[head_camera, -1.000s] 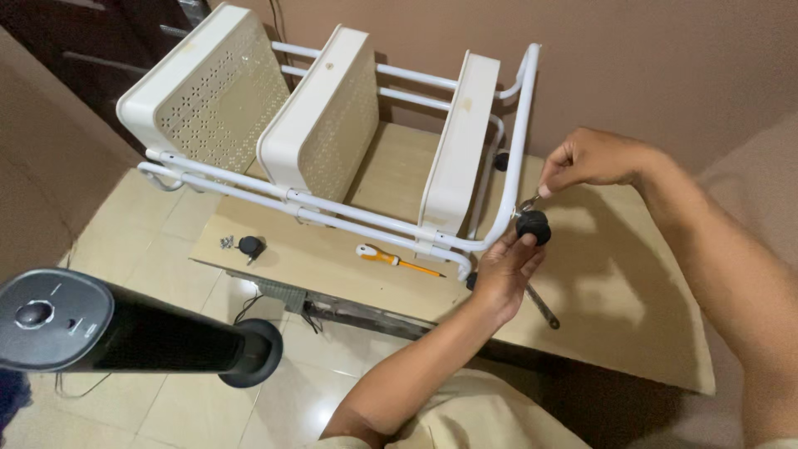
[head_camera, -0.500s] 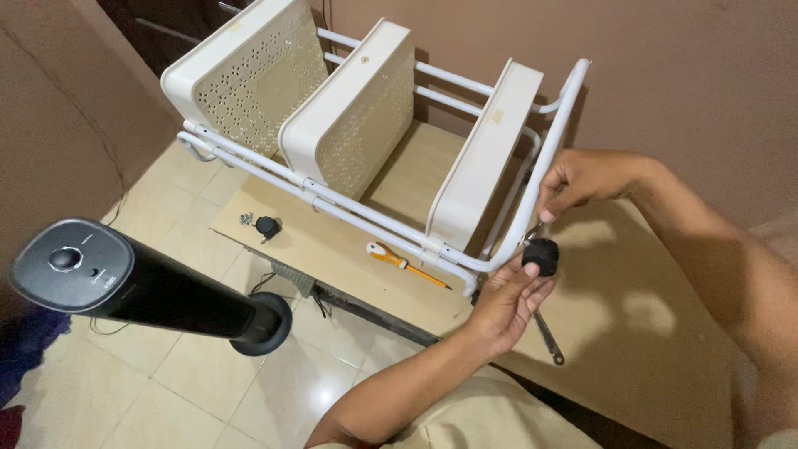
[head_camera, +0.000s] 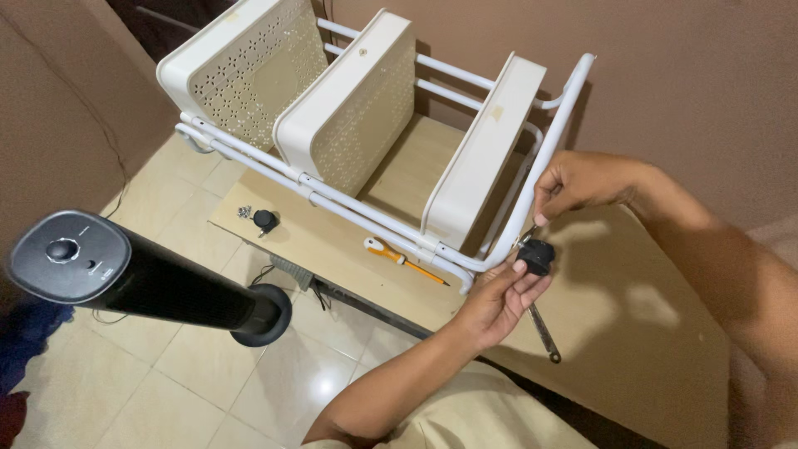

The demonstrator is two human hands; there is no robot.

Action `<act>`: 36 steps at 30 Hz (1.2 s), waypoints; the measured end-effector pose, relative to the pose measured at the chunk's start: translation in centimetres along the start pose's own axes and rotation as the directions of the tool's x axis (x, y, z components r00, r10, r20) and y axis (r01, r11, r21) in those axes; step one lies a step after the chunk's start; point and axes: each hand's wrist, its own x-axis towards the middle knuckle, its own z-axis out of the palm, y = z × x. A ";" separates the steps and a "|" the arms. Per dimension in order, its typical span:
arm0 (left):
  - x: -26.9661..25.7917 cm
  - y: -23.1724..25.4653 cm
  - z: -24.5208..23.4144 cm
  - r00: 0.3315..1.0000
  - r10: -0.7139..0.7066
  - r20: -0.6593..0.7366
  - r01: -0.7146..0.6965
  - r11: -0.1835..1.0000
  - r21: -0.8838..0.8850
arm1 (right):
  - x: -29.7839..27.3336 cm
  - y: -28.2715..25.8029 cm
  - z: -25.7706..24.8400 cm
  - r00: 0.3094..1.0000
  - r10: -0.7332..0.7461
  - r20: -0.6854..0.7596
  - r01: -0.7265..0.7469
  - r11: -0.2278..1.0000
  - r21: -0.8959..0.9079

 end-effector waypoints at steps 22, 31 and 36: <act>0.4 -1.3 -2.5 0.994 0.040 0.097 -0.024 0.987 -0.158 | -8.6 -9.7 14.0 0.716 -0.404 -0.570 -0.307 0.551 -0.776; -0.6 0.2 0.7 0.998 -0.030 -0.053 0.026 0.997 -0.073 | -9.3 -7.1 18.0 0.398 -0.697 -0.596 -0.336 0.494 -0.802; -0.4 0.3 0.7 0.993 -0.053 -0.106 0.045 0.996 -0.078 | -9.9 -4.7 12.5 0.638 -0.235 -0.733 -0.183 0.879 -0.440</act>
